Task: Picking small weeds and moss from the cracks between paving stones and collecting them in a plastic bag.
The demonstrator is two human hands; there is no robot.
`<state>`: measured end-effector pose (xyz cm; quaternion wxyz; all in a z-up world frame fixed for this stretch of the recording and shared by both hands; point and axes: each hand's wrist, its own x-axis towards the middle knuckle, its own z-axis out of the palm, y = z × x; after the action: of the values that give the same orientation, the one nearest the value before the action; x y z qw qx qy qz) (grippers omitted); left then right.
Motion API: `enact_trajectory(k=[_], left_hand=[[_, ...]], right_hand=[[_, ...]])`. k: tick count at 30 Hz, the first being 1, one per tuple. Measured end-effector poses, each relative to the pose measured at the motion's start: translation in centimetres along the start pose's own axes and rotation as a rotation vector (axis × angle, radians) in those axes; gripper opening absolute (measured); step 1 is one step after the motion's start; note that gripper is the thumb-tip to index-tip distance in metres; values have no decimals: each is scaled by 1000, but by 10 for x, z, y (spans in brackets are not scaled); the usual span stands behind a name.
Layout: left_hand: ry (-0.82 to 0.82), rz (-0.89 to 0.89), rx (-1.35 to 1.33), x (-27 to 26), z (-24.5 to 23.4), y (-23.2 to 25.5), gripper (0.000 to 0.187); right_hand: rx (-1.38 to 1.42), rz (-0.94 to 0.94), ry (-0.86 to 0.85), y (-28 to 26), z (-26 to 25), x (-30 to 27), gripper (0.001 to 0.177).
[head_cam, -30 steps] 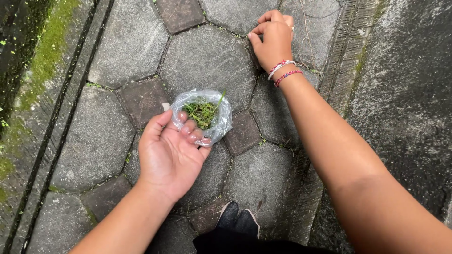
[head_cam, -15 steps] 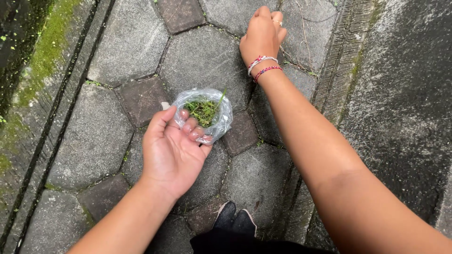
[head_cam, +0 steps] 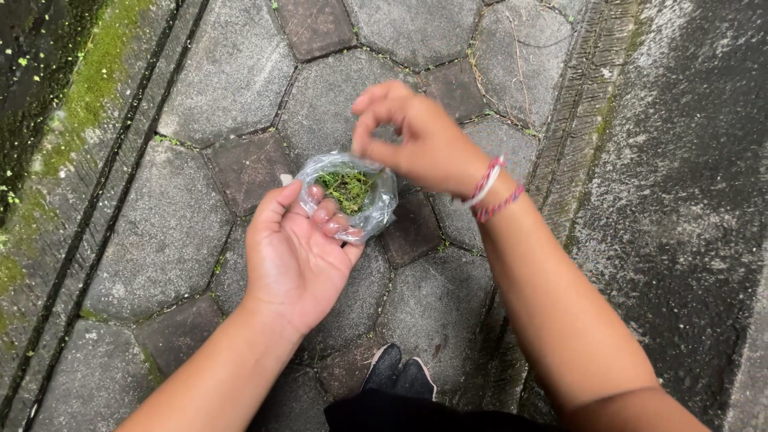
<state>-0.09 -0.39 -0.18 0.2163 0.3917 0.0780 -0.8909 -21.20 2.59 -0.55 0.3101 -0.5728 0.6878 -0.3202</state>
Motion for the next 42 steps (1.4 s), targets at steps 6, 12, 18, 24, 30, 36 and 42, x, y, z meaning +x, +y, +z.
enact_trajectory(k=[6, 12, 18, 24, 30, 36, 42], left_hand=[[-5, 4, -14, 2, -2, 1, 17], [-90, 6, 25, -1, -7, 3, 16], [-80, 19, 50, -5, -7, 6, 17], [-66, 41, 72, -10, -8, 11, 9], [-44, 44, 81, -12, -4, 12, 10], [-87, 60, 109, -17, 0, 10, 12], [-64, 110, 202, -21, 5, 11, 14]], right_hand=[[-354, -8, -143, -27, 41, -18, 5], [-484, 19, 13, -45, 49, -16, 19], [-506, 289, 58, -63, 50, -19, 64], [-156, 423, -90, -47, 37, -26, 64], [-86, 461, -40, -41, 43, -26, 54], [-134, 449, 13, -62, 57, -23, 42], [-320, 359, 47, -73, 42, -12, 40]])
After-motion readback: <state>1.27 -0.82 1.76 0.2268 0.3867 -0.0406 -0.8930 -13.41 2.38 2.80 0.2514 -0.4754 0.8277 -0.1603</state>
